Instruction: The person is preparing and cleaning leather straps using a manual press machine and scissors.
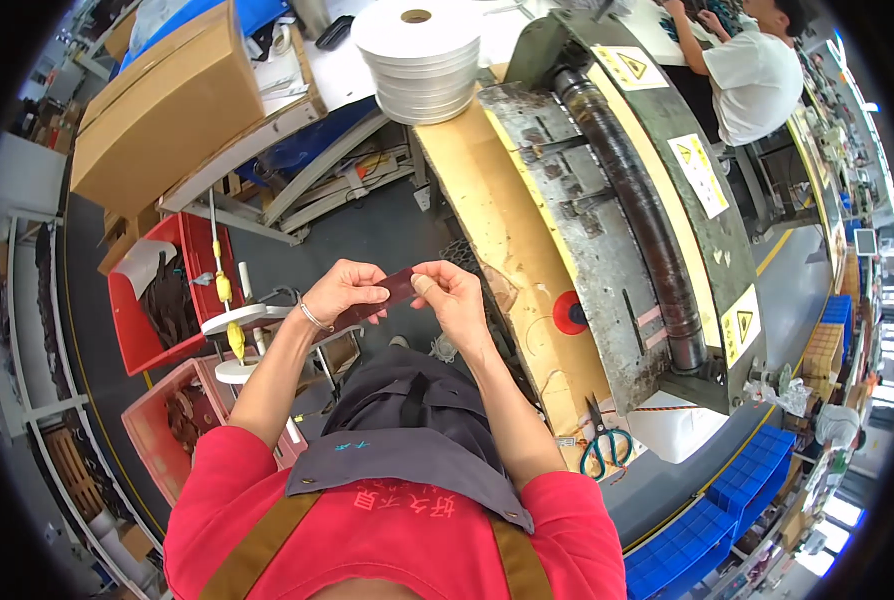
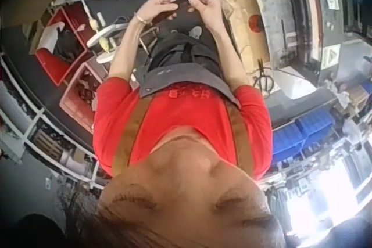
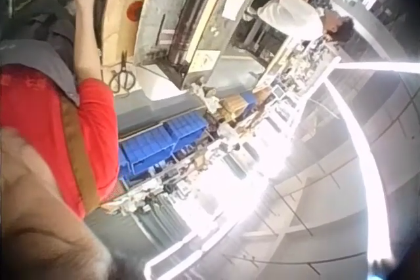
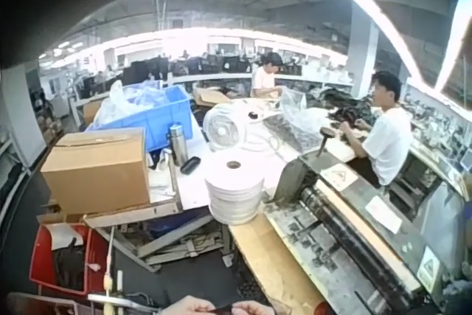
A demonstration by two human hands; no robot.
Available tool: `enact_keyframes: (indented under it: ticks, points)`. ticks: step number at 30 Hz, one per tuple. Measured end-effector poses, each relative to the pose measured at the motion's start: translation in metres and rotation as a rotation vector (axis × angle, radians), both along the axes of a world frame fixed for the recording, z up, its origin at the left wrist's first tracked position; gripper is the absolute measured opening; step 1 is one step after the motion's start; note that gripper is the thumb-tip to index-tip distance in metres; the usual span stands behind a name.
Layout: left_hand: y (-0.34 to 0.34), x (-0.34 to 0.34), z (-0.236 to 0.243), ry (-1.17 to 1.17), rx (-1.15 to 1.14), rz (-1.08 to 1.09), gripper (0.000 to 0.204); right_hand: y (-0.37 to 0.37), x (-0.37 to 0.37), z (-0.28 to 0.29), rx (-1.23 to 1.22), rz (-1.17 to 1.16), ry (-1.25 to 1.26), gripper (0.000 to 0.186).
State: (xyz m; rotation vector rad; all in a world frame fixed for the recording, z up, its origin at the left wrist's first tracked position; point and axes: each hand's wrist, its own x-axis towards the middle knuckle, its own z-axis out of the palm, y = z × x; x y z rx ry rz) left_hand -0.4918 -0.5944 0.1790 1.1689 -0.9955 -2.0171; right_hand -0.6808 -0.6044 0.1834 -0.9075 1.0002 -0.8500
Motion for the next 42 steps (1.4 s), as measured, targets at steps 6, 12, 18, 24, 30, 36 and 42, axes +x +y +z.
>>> enact_keyframes:
  ticks: [6,12,18,24,30,36,42]
  points:
    - [-0.014,-0.031,0.012,0.071,0.015,-0.004,0.014,0.045,-0.065,0.028,-0.109,-0.103,0.239,0.016]
    - [-0.036,-0.059,0.029,0.064,-0.082,-0.069,0.012,0.152,-0.189,0.047,-0.412,-0.273,1.036,0.005]
    - [-0.057,-0.087,0.026,0.031,-0.113,-0.055,0.01,0.216,-0.264,0.011,-0.248,-0.15,1.629,0.02]
    - [-0.059,-0.099,0.008,0.018,-0.133,-0.06,0.012,0.216,-0.28,-0.007,-0.281,-0.05,1.683,0.026]
    - [-0.06,-0.111,-0.015,0.026,-0.036,-0.035,0.012,0.221,-0.289,0.001,-0.338,0.026,1.711,0.025]
    - [-0.063,-0.121,-0.03,-0.033,0.035,-0.121,0.008,0.243,-0.284,0.084,0.404,-0.003,1.092,0.01]
    - [-0.066,-0.141,-0.039,0.009,0.122,-0.151,0.013,0.193,-0.191,0.058,0.355,-0.373,-0.314,0.04]
